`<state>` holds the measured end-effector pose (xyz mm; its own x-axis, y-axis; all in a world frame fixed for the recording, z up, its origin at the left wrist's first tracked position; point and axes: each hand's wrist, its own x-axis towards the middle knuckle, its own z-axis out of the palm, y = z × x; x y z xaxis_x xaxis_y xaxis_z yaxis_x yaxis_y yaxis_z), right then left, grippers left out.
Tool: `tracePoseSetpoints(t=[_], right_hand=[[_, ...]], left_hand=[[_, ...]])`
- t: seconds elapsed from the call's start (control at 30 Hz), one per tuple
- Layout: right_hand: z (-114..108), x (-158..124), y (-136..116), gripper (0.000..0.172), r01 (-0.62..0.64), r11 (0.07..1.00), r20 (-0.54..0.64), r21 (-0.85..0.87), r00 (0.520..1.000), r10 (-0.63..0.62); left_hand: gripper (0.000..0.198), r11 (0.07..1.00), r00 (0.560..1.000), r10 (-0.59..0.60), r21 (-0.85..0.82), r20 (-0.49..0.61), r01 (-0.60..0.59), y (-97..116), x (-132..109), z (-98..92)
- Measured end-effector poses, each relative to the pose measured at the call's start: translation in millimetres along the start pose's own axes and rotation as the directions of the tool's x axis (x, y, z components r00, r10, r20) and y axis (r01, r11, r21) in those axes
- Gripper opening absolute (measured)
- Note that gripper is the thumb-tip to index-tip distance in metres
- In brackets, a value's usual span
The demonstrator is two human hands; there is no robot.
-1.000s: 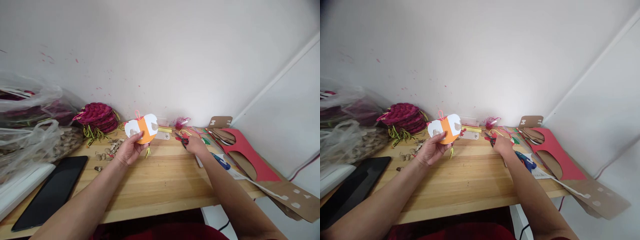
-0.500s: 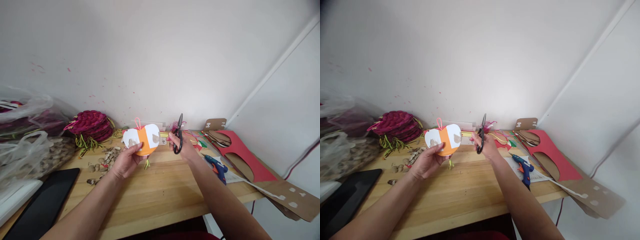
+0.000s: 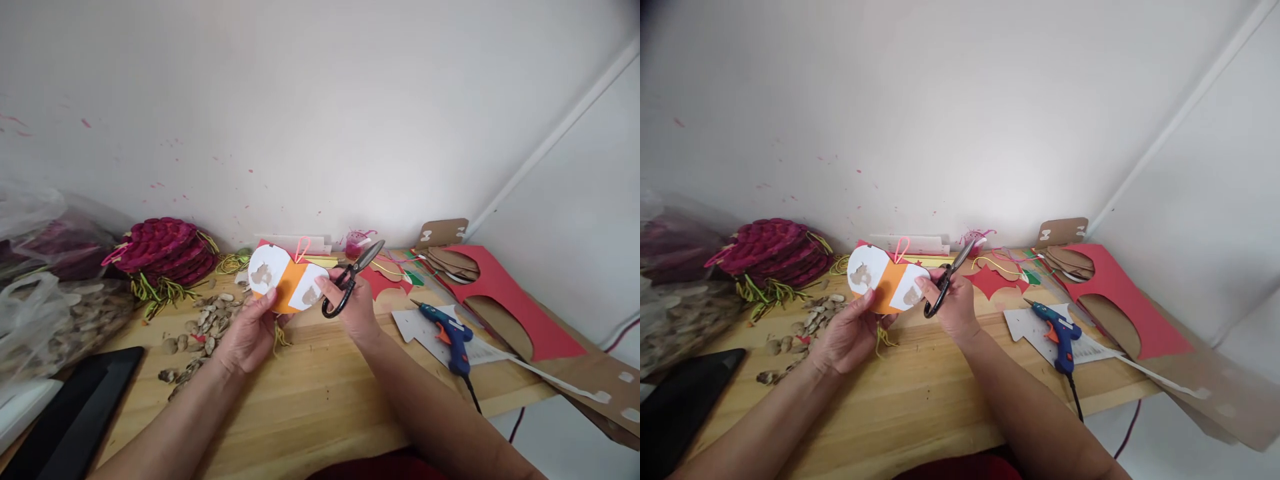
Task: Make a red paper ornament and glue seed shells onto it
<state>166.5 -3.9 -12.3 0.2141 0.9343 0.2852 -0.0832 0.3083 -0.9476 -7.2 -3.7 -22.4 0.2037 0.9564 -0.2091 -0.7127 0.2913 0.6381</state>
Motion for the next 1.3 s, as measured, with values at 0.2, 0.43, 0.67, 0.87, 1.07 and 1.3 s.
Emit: tracePoseSetpoints(t=[0.2, 0.43, 0.67, 0.87, 1.07, 1.3], right_hand=[[9, -8, 4, 0.03, -0.104, 0.992, 0.013, 0.065, 0.995, 0.103], [8, -7, -4, 0.039, -0.234, 0.964, 0.056, 0.13, 0.972, 0.229], [8, -8, -5, 0.037, -0.206, 0.975, 0.026, 0.085, 0.979, 0.204], [3, -8, -10, 0.037, -0.177, 0.982, 0.096, -0.065, 0.978, 0.183], [-2, -8, -15, 0.049, -0.288, 0.907, 0.194, -0.308, 0.914, 0.356], [-6, -11, -13, 0.044, -0.148, 0.872, 0.317, -0.466, 0.893, 0.32]], left_hand=[[0.037, 1.0, 0.988, -0.024, 0.01, -0.153, 0.026, -10, -1, 2.9], [0.038, 0.998, 0.982, 0.028, 0.062, -0.187, -0.017, 1, 3, 1.0], [0.04, 0.995, 0.982, 0.057, 0.091, -0.178, -0.041, 0, 0, 0.7], [0.035, 0.991, 0.98, 0.102, 0.104, -0.172, -0.085, 7, 2, -0.7], [0.035, 0.973, 0.969, 0.205, 0.133, -0.137, -0.187, 18, 4, -3.3], [0.042, 0.949, 0.946, 0.287, 0.178, -0.15, -0.259, 24, 4, -1.0]])
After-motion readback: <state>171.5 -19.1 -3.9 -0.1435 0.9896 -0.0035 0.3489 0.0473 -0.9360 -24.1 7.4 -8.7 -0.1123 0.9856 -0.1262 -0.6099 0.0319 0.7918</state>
